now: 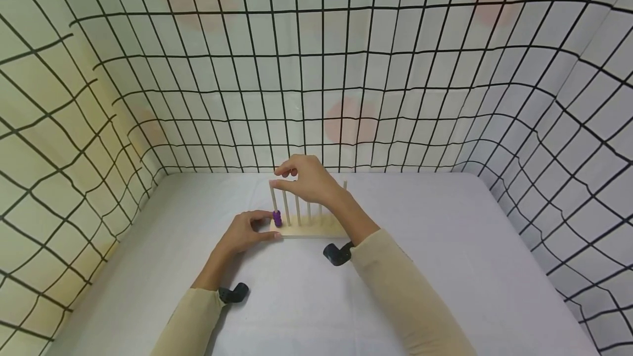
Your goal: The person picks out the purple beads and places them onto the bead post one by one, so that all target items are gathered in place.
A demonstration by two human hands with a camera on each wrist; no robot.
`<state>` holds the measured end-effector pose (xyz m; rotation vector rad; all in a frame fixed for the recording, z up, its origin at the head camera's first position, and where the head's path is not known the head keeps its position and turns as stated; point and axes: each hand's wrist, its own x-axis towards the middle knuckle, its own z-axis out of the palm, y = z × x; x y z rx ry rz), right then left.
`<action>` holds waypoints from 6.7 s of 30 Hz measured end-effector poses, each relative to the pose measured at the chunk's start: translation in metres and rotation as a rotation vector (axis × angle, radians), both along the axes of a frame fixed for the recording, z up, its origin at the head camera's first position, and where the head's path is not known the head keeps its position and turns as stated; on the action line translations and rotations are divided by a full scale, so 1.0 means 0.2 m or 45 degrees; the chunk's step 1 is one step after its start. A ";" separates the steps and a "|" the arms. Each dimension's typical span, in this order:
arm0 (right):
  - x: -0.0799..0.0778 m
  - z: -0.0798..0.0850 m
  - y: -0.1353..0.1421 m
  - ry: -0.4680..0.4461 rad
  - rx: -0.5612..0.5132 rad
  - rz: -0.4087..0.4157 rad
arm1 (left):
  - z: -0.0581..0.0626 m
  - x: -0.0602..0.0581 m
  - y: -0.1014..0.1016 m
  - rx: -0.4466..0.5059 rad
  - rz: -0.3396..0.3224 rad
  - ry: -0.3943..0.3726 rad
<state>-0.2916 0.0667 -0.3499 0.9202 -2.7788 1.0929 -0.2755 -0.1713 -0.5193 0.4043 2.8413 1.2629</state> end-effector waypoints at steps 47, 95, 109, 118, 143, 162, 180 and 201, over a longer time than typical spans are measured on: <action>0.21 -0.29 0.86 0.132 0.051 -0.408 | 0.01 0.01 0.00 0.039 0.018 -0.010; 0.24 -0.82 0.98 -0.211 0.102 -0.377 | 0.01 0.01 0.01 0.043 0.024 -0.047; 0.23 -0.84 0.96 -0.212 0.147 -0.365 | 0.01 0.01 0.01 0.036 0.030 -0.040; 0.23 -0.82 0.96 -0.214 0.131 -0.362 | 0.01 0.01 0.01 0.020 0.032 -0.027; 0.19 -0.51 0.97 0.007 0.115 -0.407 | 0.00 0.01 0.00 0.010 0.050 -0.054; 0.15 -0.23 0.81 0.124 0.007 -0.356 | 0.04 0.00 0.00 0.094 0.091 -0.204; 0.10 -0.03 0.56 0.183 -0.081 -0.211 | 0.04 0.00 0.00 0.072 0.097 -0.209; 0.01 0.01 0.20 0.143 -0.084 -0.002 | 0.04 0.00 0.01 0.054 0.092 -0.178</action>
